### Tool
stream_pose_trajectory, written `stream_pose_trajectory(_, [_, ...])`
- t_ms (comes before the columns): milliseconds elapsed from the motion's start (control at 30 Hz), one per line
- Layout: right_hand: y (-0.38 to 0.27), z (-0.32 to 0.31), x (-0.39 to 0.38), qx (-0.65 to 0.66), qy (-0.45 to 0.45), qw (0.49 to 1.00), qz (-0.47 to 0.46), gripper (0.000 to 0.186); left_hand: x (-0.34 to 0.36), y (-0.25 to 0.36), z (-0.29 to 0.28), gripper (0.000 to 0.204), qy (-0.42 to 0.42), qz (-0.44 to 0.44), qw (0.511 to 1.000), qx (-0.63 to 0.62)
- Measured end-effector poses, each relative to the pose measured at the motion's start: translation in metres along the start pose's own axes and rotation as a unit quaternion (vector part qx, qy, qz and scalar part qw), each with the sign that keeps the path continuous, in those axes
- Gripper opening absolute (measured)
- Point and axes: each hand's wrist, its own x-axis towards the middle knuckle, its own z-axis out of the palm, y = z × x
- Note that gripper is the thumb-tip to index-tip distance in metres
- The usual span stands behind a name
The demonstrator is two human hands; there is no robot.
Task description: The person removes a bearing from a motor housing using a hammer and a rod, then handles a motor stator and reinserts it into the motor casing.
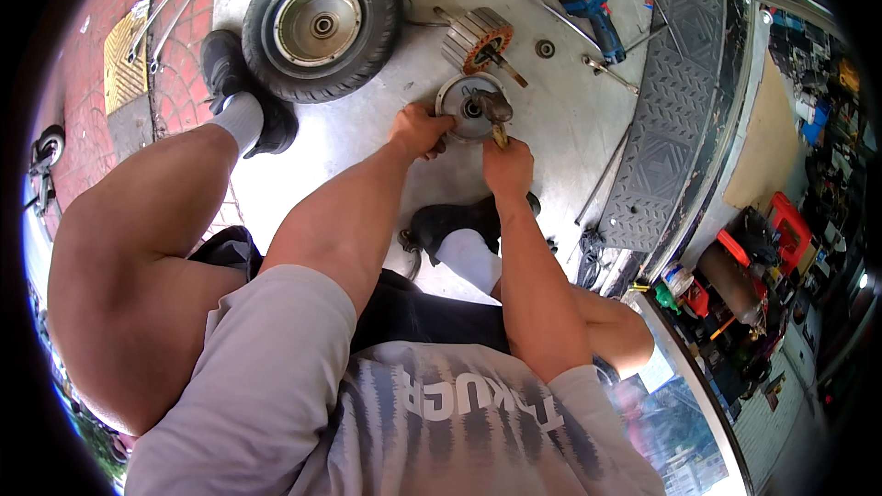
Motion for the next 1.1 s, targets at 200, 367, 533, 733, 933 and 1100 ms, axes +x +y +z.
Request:
stream_pose_trajectory(200, [-0.004, -0.008, -0.001, -0.036, -0.002, 0.997, -0.063, 0.029, 0.002, -0.002, -0.004, 0.033, 0.001, -0.005, 1.0, 0.006])
stream_pose_trajectory(367, [0.007, 0.0, -0.006, -0.101, -0.037, 0.991, -0.079, 0.029, 0.006, -0.003, -0.001, 0.033, 0.0, -0.003, 1.0, 0.011])
stream_pose_trajectory(533, [0.001, -0.005, -0.005, -0.075, -0.029, 0.994, -0.073, 0.028, -0.001, 0.001, -0.002, 0.034, 0.004, -0.016, 1.0, 0.005])
stream_pose_trajectory(733, [0.03, 0.01, 0.0, 0.028, -0.001, 0.999, -0.027, 0.029, 0.0, 0.003, -0.002, 0.035, -0.001, -0.005, 1.0, 0.011])
stream_pose_trajectory(933, [0.008, -0.008, 0.002, -0.031, -0.003, 0.999, -0.04, 0.029, 0.002, 0.0, -0.001, 0.034, 0.002, -0.017, 1.0, 0.005])
stream_pose_trajectory(1100, [0.004, 0.002, -0.006, -0.033, -0.008, 0.994, -0.099, 0.028, 0.0, 0.0, -0.002, 0.033, -0.001, -0.011, 1.0, -0.01])
